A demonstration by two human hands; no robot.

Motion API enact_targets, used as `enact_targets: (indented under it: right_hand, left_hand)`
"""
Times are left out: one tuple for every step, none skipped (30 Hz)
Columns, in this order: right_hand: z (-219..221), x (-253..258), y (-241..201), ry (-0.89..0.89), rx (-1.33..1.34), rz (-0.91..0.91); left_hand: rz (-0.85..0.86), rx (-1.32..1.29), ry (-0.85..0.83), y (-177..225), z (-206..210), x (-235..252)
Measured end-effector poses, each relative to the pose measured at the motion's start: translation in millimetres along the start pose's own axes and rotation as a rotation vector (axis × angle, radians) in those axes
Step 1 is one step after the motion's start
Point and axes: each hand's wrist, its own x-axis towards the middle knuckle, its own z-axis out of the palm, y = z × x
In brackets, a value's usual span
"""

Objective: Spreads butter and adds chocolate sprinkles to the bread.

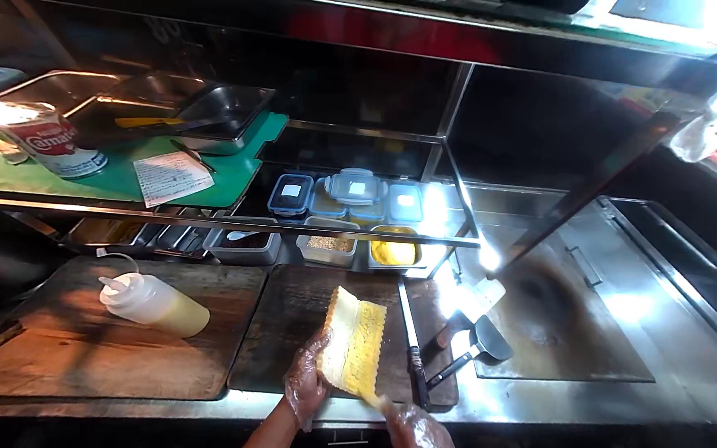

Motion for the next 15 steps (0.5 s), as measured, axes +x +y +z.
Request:
enact_targets:
  right_hand:
    - [0.6, -2.6, -0.8, -0.004, 0.036, 0.004]
    - [-3.8, 3.6, -1.0, 0.014, 0.102, 0.02]
    - [-11.8, 18.2, 0.2, 0.041, 0.15, 0.045]
    - [-20.4, 36.7, 2.3, 0.063, 0.149, 0.082]
    - [-24.4, 51.3, 6.4, 0.068, 0.125, 0.102]
    - [-21.6, 56.2, 10.7, 0.057, 0.078, 0.097]
    - [-15.2, 50.4, 13.0, 0.043, 0.048, 0.062]
    - [-9.8, 37.9, 12.4, 0.025, 0.061, 0.018]
    - [-6.1, 26.2, 11.5, 0.001, 0.098, -0.018]
    - [-5.8, 20.0, 10.8, -0.036, 0.157, -0.033]
    - [-8.6, 22.8, 11.1, -0.045, 0.231, -0.025]
    - [-14.6, 37.3, 12.9, -0.019, 0.295, 0.009]
    - [-24.1, 59.3, 15.6, 0.035, 0.31, 0.048]
    - [-34.9, 79.9, 18.0, 0.064, 0.269, 0.087]
    - [-38.8, 94.3, 22.1, 0.077, 0.19, 0.101]
  left_hand:
    - [0.003, -0.002, -0.003, -0.3, -0.7, -1.3]
    - [0.003, -0.015, 0.002, -1.1, -1.6, -2.3]
    - [0.003, -0.036, 0.006, -1.5, -1.7, -1.9]
    - [-0.003, -0.056, 0.01, -1.2, -1.2, -1.1]
    - [-0.009, -0.063, 0.021, -1.1, -0.8, -1.8]
    - [-0.016, -0.058, 0.034, -0.8, -0.1, -3.8]
    - [-0.015, -0.051, 0.039, 0.0, 1.0, -4.9]
    - [-0.009, -0.035, 0.026, 1.0, 1.8, -4.4]
    - [0.0, -0.013, 0.009, 1.2, 3.1, -4.2]
    - [0.009, 0.001, 0.002, -0.3, 3.6, -4.9]
    - [0.017, 0.005, 0.004, -2.6, 3.2, -6.2]
    - [0.022, -0.001, 0.005, -4.2, 2.5, -6.3]
    - [0.028, -0.012, 0.002, -5.0, 2.3, -5.3]
    - [0.031, -0.022, -0.001, -5.8, 2.3, -5.0]
    - [0.03, -0.029, 0.003, -6.9, 2.6, -5.5]
